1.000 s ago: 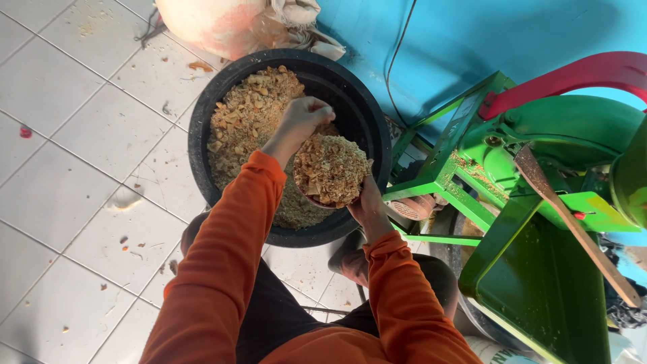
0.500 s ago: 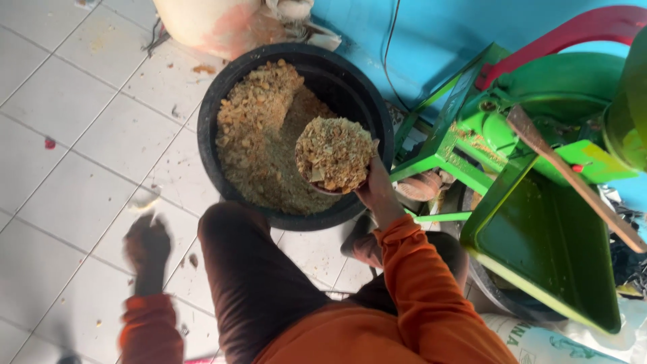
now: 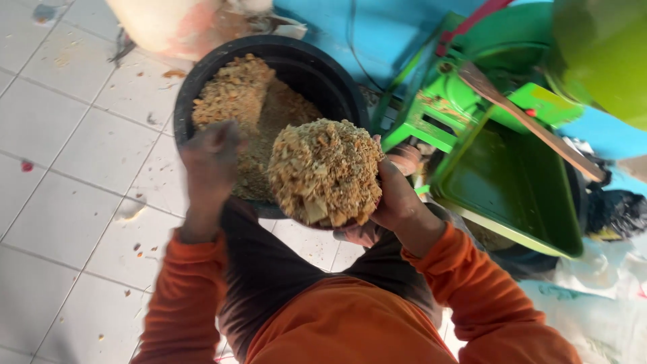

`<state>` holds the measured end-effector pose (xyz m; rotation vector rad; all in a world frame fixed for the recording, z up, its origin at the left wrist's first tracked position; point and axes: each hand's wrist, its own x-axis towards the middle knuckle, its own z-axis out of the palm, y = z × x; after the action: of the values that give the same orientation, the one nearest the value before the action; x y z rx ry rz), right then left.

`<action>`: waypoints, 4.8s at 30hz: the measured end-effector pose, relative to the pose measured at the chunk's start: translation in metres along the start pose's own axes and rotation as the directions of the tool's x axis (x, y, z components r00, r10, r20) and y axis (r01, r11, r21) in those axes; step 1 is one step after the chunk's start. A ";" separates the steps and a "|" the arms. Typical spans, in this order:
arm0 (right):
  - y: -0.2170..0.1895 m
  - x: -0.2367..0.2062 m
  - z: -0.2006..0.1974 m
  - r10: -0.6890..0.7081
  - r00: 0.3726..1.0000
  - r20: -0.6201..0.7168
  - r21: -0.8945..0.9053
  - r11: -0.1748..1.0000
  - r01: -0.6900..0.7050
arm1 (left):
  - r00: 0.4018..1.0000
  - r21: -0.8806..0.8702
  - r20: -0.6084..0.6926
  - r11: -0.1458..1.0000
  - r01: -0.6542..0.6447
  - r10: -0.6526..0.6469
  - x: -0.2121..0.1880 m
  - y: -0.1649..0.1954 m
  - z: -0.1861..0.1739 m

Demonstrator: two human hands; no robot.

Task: The person sits on the floor operating a green grinding machine, pushing broken food pieces from the green tray into the machine with their hand and a flat tool so the ground material falls into a black basin. They then scoop the ground material from the basin with a red bowl and resume feeding more pieces into the machine.

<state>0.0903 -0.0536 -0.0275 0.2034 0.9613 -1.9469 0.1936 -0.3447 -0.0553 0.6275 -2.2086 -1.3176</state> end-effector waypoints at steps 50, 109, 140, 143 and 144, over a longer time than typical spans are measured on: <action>-0.170 -0.187 -0.138 -0.774 0.414 0.479 -0.868 -0.487 0.095 | 0.575 -0.633 0.701 0.739 0.229 0.423 -0.034 0.228 0.318; -0.149 -0.193 -0.155 -0.686 0.264 0.678 -0.711 -0.703 0.002 | 0.650 -0.183 0.383 0.744 -0.643 0.656 -0.067 0.199 0.321; -0.139 -0.198 -0.102 -0.659 0.179 0.730 -0.672 -0.741 0.013 | 0.641 -0.139 0.121 0.652 -0.745 0.758 -0.024 0.176 0.231; -0.114 -0.176 -0.064 -0.658 0.175 0.732 -0.680 -0.720 0.135 | 0.802 -0.043 0.274 0.840 -0.541 0.531 0.008 0.122 0.178; -0.104 -0.163 -0.052 -0.645 0.189 0.740 -0.672 -0.716 0.187 | 0.880 -0.139 0.213 0.905 -0.403 0.424 0.010 0.102 0.163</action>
<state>0.0863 0.1190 0.0739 -1.6345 3.2886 -1.0896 0.0709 -0.1981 -0.0304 -0.0522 -2.2829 -1.3033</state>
